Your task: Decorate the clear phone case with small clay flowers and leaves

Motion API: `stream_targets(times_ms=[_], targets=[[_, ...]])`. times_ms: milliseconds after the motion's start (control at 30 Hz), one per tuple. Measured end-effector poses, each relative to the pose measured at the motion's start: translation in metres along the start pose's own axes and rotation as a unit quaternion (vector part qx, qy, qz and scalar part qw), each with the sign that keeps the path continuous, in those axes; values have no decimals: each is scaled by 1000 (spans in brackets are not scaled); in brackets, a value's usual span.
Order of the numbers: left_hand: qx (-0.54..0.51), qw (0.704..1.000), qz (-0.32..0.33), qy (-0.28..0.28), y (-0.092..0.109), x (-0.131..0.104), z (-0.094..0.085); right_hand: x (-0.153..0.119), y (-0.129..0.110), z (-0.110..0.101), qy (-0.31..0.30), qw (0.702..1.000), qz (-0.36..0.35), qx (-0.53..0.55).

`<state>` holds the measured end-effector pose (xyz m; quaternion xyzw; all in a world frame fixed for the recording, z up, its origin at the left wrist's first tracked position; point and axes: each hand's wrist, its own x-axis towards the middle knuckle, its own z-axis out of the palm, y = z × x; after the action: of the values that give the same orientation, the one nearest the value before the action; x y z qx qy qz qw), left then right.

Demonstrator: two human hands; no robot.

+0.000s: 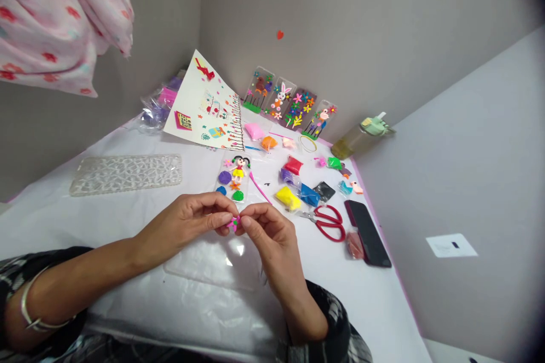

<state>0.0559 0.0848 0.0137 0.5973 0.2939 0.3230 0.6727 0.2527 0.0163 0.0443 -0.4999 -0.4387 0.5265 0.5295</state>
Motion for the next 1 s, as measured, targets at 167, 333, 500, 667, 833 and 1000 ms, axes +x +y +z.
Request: stream_targets(times_ms=[167,333,500,667,833,1000], targets=[[-35,999,21,3,0,2,3,0,-1,2,-17,1000,9,11],[-28,999,23,-7,3,3,4,0,-2,4,-36,999,23,15],[0,1000,23,9,5,1,3,1,0,1,-13,1000,6,-17],[7,999,-17,28,12,-1,7,1,1,-2,37,999,-13,-25],[21,999,-34,6,15,-2,8,1,-1,1,24,1000,7,9],[5,1000,-28,11,15,-3,7,1,-1,1,12,1000,11,20]])
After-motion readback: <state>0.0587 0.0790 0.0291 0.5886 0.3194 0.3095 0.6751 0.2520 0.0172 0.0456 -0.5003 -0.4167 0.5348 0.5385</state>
